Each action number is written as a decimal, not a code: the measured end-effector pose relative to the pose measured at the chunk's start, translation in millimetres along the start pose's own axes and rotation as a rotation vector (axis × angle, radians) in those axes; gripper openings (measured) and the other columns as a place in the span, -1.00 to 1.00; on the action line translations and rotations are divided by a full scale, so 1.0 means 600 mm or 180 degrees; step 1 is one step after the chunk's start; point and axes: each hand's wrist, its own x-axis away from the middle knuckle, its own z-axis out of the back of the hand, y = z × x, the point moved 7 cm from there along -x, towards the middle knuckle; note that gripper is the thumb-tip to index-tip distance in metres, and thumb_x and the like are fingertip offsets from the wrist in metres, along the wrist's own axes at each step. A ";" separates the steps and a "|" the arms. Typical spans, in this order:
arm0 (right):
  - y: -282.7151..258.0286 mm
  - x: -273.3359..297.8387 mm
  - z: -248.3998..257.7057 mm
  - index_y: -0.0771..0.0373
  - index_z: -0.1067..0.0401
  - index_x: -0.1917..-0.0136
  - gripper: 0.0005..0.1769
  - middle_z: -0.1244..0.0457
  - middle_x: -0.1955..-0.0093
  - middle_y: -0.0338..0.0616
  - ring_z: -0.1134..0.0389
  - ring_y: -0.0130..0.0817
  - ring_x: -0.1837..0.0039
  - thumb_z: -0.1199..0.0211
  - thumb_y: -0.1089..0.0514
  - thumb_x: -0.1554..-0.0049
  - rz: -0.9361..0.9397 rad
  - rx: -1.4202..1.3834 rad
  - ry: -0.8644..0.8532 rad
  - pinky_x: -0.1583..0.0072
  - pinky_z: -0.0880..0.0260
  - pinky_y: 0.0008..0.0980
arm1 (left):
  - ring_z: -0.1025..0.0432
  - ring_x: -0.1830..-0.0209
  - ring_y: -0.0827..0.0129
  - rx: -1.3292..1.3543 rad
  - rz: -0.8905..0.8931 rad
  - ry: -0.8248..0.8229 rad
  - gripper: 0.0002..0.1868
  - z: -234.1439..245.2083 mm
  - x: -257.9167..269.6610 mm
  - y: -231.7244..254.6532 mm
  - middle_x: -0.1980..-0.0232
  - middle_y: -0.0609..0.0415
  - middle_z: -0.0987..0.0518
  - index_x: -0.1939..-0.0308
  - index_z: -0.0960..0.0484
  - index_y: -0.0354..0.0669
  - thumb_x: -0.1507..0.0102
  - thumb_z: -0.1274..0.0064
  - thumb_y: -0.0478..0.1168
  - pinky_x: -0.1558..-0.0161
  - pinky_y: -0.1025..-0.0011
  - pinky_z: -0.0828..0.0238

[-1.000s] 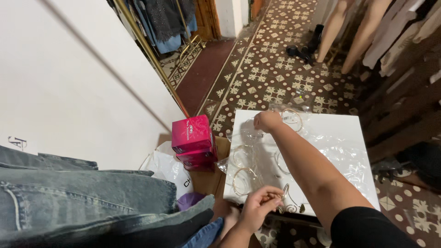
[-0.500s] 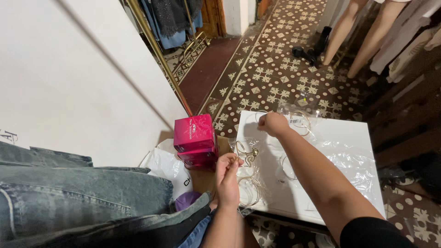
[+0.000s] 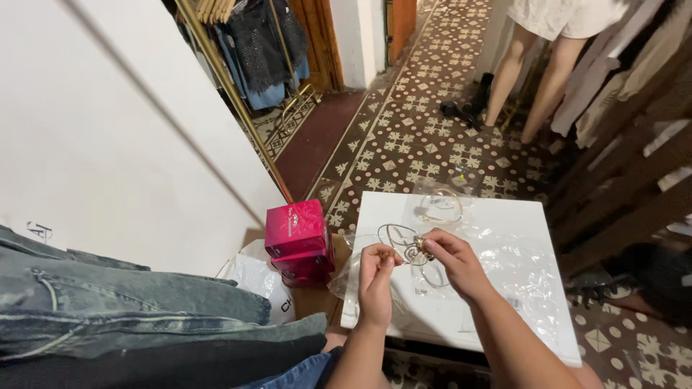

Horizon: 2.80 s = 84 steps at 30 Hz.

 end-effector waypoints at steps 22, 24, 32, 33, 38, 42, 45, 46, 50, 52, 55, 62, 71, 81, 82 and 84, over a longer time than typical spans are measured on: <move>0.017 0.168 0.323 0.13 -0.32 -0.12 -0.78 -0.10 0.25 -0.46 -0.18 -0.65 0.25 -0.36 0.24 -0.35 0.0115 -0.0832 0.2537 0.22 -0.08 -0.67 | -0.55 -0.02 0.09 -0.3302 -0.1065 -0.1658 -0.78 -0.232 0.122 -0.206 0.05 0.06 -0.64 -0.12 -0.60 -0.10 -0.45 0.00 -0.13 -0.19 0.10 -0.40; 0.000 0.176 0.354 0.11 -0.35 -0.11 -0.79 -0.07 0.25 -0.50 -0.13 -0.69 0.26 -0.39 0.25 -0.34 0.0230 -0.0981 0.2757 0.24 -0.07 -0.69 | 0.03 -0.78 -0.20 -0.4682 0.0629 -0.3329 -0.20 -0.252 0.180 -0.244 -0.66 -0.37 -0.28 -0.60 -0.32 -0.27 -0.32 -0.11 -0.01 -0.70 -0.19 0.29; 0.010 0.212 0.438 0.07 -0.37 -0.06 -0.83 -0.05 0.30 -0.47 -0.07 -0.68 0.26 -0.37 0.22 -0.36 0.0074 -0.0713 0.2857 0.24 -0.03 -0.69 | -0.25 -0.61 0.10 -0.4821 -0.0481 -0.3871 -0.78 -0.151 0.195 -0.329 -0.39 0.05 -0.52 -0.09 -0.58 -0.06 -0.38 -0.02 -0.17 -0.71 -0.21 0.26; 0.016 0.215 0.451 0.06 -0.38 -0.07 -0.83 -0.05 0.30 -0.48 -0.09 -0.67 0.26 -0.38 0.21 -0.35 0.0051 -0.0643 0.2880 0.24 -0.04 -0.69 | -0.39 -0.47 0.15 -0.4763 -0.0875 -0.3806 -0.93 -0.138 0.187 -0.329 -0.13 0.07 -0.64 0.14 -0.60 -0.06 -0.30 -0.10 -0.24 -0.69 -0.22 0.16; 0.038 0.224 0.457 0.06 -0.39 -0.06 -0.84 -0.02 0.33 -0.47 -0.03 -0.65 0.27 -0.37 0.22 -0.35 -0.0019 -0.0877 0.2872 0.24 0.00 -0.67 | -0.43 -0.38 -0.18 -0.4878 -0.0503 -0.3151 -0.61 -0.187 0.193 -0.296 -0.19 -0.22 -0.59 -0.13 -0.65 -0.25 -0.28 -0.17 -0.12 -0.57 -0.47 0.11; 0.014 0.217 0.430 0.02 -0.33 0.06 -0.79 0.02 0.35 -0.46 0.10 -0.62 0.32 -0.32 0.24 -0.31 -0.0110 -0.1155 0.2638 0.23 0.14 -0.57 | 0.44 -0.81 -0.35 -0.5502 0.0665 -0.4141 0.32 -0.286 0.280 -0.271 -0.85 -0.19 0.32 -0.81 0.28 0.00 -0.22 -0.05 0.48 -0.56 -0.60 0.37; 0.000 0.221 0.442 0.04 -0.34 0.05 -0.81 -0.03 0.35 -0.47 0.07 -0.65 0.34 -0.32 0.24 -0.31 -0.0024 -0.1083 0.2613 0.25 0.13 -0.59 | 0.40 -0.80 -0.34 -0.5498 0.0190 -0.4121 0.02 -0.259 0.301 -0.344 -0.84 -0.16 0.24 -0.72 -0.04 -0.03 -0.26 -0.24 -0.05 -0.51 -0.73 0.35; -0.019 0.226 0.446 0.04 -0.34 0.05 -0.81 -0.03 0.35 -0.47 0.07 -0.65 0.34 -0.32 0.24 -0.31 -0.0016 -0.1079 0.2605 0.25 0.13 -0.59 | 0.40 -0.80 -0.34 -0.5498 0.0182 -0.4111 0.02 -0.234 0.292 -0.381 -0.84 -0.16 0.24 -0.72 -0.04 -0.03 -0.26 -0.24 -0.05 -0.51 -0.73 0.35; -0.123 0.268 0.438 0.00 -0.39 0.02 -0.90 -0.22 0.18 -0.40 -0.24 -0.53 0.18 -0.27 0.18 -0.35 -0.0030 -0.1049 0.2875 0.10 -0.31 -0.50 | -0.57 0.05 0.00 -0.3614 0.0296 -0.2870 -0.79 -0.232 0.209 -0.269 0.03 -0.06 -0.66 -0.01 -0.62 -0.12 -0.34 0.04 -0.39 0.00 0.03 -0.48; -0.180 0.284 0.429 -0.01 -0.39 -0.01 -0.94 -0.22 0.10 -0.41 -0.24 -0.52 0.11 -0.24 0.13 -0.35 0.0098 -0.1036 0.2927 0.00 -0.40 -0.44 | -0.66 -0.25 0.18 -0.2854 0.1247 -0.2408 -0.68 -0.214 0.164 -0.166 -0.21 0.01 -0.77 -0.17 -0.73 -0.06 -0.43 0.05 -0.36 -0.36 0.17 -0.59; -0.252 0.291 0.409 0.06 -0.34 -0.13 -0.86 -0.25 0.21 -0.32 -0.37 -0.42 0.17 -0.23 0.28 -0.43 0.1309 -0.1307 0.2525 -0.07 -0.59 -0.34 | -0.71 -0.14 0.22 -0.1057 0.1939 -0.1636 -0.75 -0.155 0.126 -0.106 -0.12 -0.14 -0.81 -0.08 -0.67 -0.17 -0.34 -0.09 -0.42 -0.14 0.36 -0.70; -0.200 0.195 0.349 0.10 -0.39 -0.10 -0.85 -0.19 0.25 -0.38 -0.19 -0.61 0.25 -0.27 0.32 -0.35 0.0781 -0.0685 0.1907 0.15 -0.21 -0.65 | -0.67 -0.09 0.00 0.0248 0.1660 -0.1778 -0.51 -0.059 0.108 -0.047 -0.11 -0.32 -0.75 -0.36 -0.59 -0.23 -0.32 -0.17 -0.44 -0.08 0.05 -0.74; -0.103 0.107 0.258 0.39 -0.43 -0.36 -0.24 0.02 0.33 -0.32 0.11 -0.52 0.31 0.14 -0.35 -0.46 0.0195 -0.0590 0.0280 0.21 0.12 -0.50 | -0.68 -0.20 0.21 -0.1762 -0.1137 -0.1848 -0.65 -0.065 0.059 0.144 -0.16 0.05 -0.79 -0.15 -0.79 -0.10 -0.43 0.01 -0.46 -0.26 0.28 -0.63; -0.153 0.111 0.142 0.36 -0.60 0.16 -0.76 -0.03 0.52 -0.26 0.06 -0.55 0.41 -0.32 0.20 -0.32 0.0017 -0.0007 0.0439 0.31 0.05 -0.53 | -0.45 -0.47 0.05 -0.3601 -0.1616 -0.1642 -0.53 -0.043 0.047 0.144 -0.33 0.12 -0.71 -0.11 -0.81 0.08 -0.23 0.08 -0.33 -0.65 -0.27 0.21; -0.149 0.113 0.135 0.36 -0.60 0.16 -0.76 -0.03 0.52 -0.26 0.06 -0.55 0.41 -0.32 0.20 -0.32 0.0007 -0.0007 0.0434 0.31 0.05 -0.53 | -0.45 -0.47 0.05 -0.3603 -0.1606 -0.1637 -0.53 -0.045 0.047 0.151 -0.33 0.12 -0.71 -0.11 -0.81 0.08 -0.23 0.08 -0.33 -0.65 -0.27 0.21; -0.142 0.117 0.122 0.40 -0.62 0.07 -0.77 -0.01 0.51 -0.28 0.09 -0.53 0.38 -0.29 0.20 -0.36 -0.0022 -0.0074 0.0435 0.29 0.07 -0.52 | -0.29 -0.65 -0.01 -0.2340 -0.0445 -0.2358 -0.40 -0.054 0.049 0.135 -0.51 0.10 -0.58 -0.26 -0.73 0.10 -0.18 0.13 -0.01 -0.65 -0.27 0.51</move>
